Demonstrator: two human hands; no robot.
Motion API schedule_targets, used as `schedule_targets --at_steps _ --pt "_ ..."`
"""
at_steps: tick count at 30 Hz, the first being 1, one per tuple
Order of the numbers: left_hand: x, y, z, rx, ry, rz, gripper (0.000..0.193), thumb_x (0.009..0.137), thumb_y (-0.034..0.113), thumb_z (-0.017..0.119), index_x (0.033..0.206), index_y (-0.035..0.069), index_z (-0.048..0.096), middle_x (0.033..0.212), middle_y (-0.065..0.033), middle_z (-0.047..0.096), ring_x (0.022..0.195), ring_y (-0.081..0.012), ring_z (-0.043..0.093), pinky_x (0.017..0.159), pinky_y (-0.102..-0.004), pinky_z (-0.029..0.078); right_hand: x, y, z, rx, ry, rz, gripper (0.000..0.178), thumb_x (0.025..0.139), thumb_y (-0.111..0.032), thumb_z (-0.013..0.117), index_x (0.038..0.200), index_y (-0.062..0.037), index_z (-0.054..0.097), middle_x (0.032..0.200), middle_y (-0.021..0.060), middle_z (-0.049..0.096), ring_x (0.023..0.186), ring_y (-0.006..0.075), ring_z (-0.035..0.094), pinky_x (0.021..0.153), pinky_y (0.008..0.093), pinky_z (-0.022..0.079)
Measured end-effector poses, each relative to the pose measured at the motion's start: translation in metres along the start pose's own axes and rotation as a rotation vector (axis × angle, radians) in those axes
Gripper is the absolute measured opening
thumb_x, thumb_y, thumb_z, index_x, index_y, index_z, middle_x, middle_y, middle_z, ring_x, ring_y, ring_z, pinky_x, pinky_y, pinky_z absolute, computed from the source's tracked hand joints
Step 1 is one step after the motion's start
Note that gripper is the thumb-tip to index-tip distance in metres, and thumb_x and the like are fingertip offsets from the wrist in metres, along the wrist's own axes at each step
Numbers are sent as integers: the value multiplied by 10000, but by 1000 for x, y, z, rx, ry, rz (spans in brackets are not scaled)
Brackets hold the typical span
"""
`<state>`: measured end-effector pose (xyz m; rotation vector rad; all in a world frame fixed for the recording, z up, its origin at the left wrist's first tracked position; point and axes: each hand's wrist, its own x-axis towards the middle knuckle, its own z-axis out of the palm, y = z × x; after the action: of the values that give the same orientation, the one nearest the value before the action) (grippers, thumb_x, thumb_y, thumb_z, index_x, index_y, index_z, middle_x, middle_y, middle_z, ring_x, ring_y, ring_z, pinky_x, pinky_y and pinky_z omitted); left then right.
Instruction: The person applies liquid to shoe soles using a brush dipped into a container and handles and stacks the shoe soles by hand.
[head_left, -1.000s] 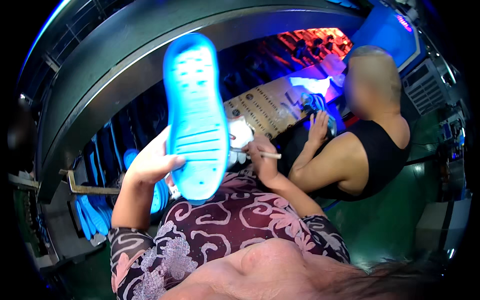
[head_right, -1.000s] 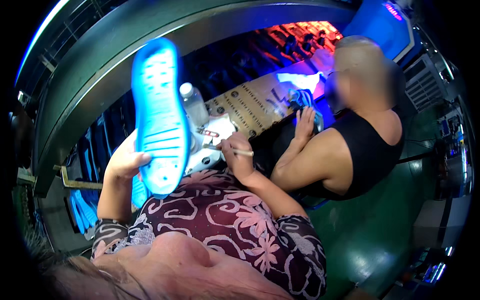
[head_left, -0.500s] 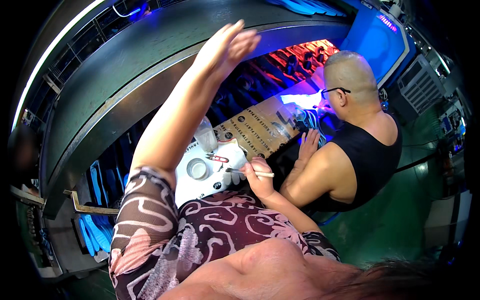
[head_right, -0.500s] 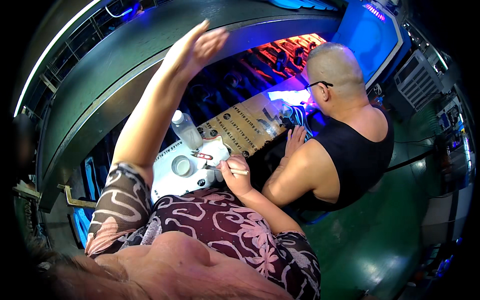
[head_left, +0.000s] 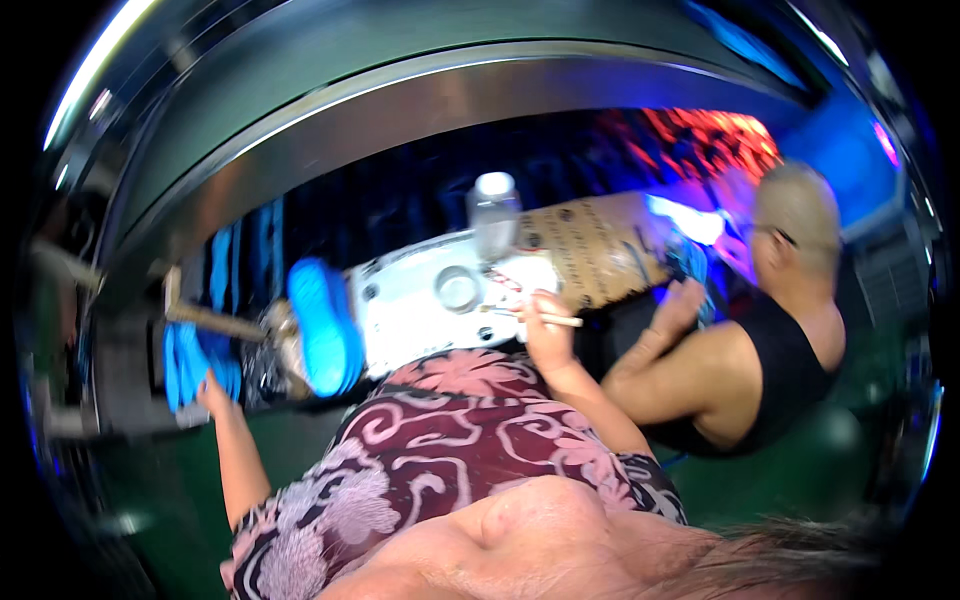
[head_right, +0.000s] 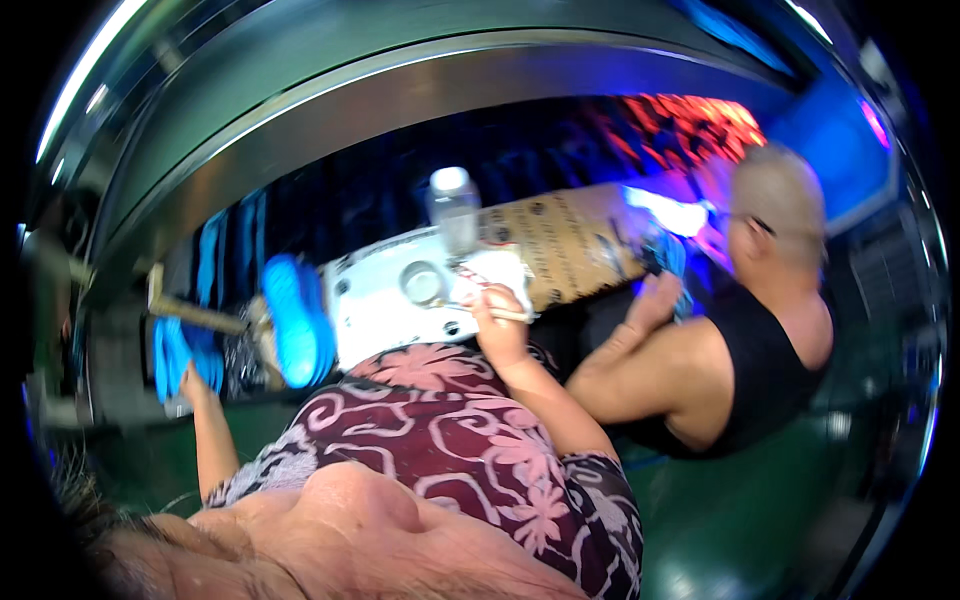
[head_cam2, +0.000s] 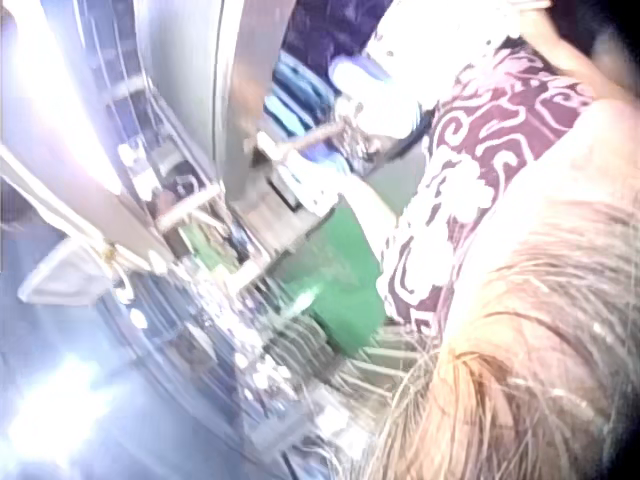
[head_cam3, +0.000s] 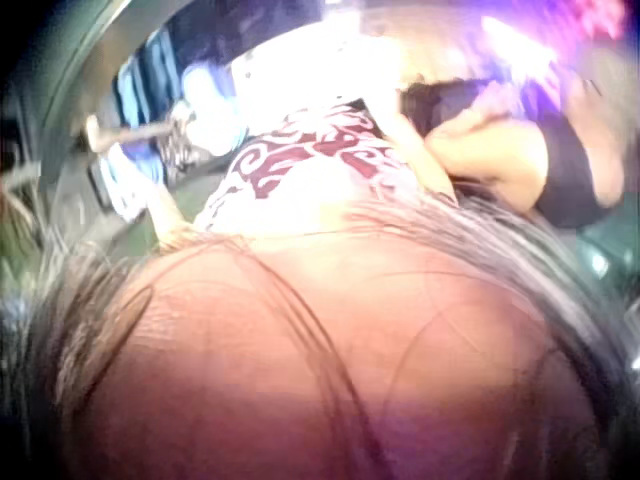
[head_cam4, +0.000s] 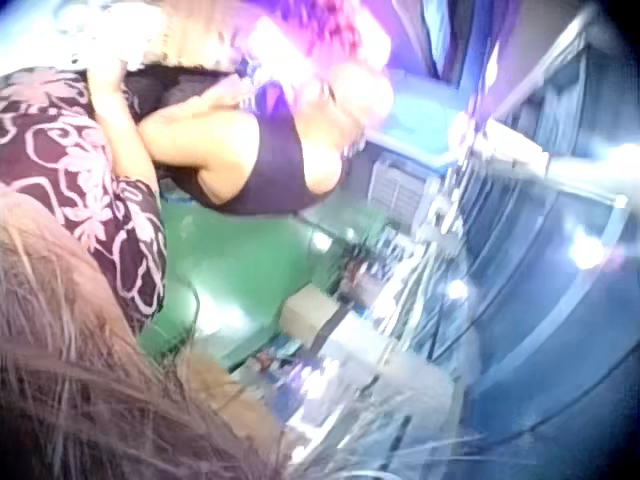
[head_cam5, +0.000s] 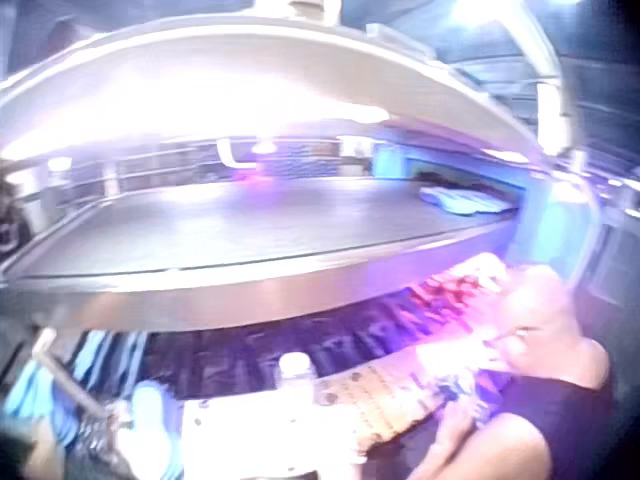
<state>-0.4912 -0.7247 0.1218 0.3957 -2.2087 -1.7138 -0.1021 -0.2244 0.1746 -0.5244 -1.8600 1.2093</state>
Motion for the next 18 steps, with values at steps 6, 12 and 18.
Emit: schedule_targets --at_steps 6,12,18 --pt "17 -4 -25 -294 -154 -572 858 664 600 616 1324 120 350 1345 -114 374 1218 -294 357 983 -463 282 -13 -1 6 147 65 176 238 875 -88 475 711 32 597 678 63 564 591 118 507 559 247 408" --pt "19 -8 -39 -311 43 -634 751 663 340 657 1306 131 331 1338 -119 299 1222 -326 273 998 -499 239 -11 -15 16 110 -113 212 310 920 -198 445 784 41 587 733 69 578 635 104 490 624 236 406" --pt "29 -30 -55 -408 -120 -682 607 653 179 595 1220 102 390 1190 -116 406 1060 -313 425 938 -488 342 -7 -25 30 131 -145 214 311 921 -205 448 787 41 584 731 68 576 639 103 486 630 234 403"
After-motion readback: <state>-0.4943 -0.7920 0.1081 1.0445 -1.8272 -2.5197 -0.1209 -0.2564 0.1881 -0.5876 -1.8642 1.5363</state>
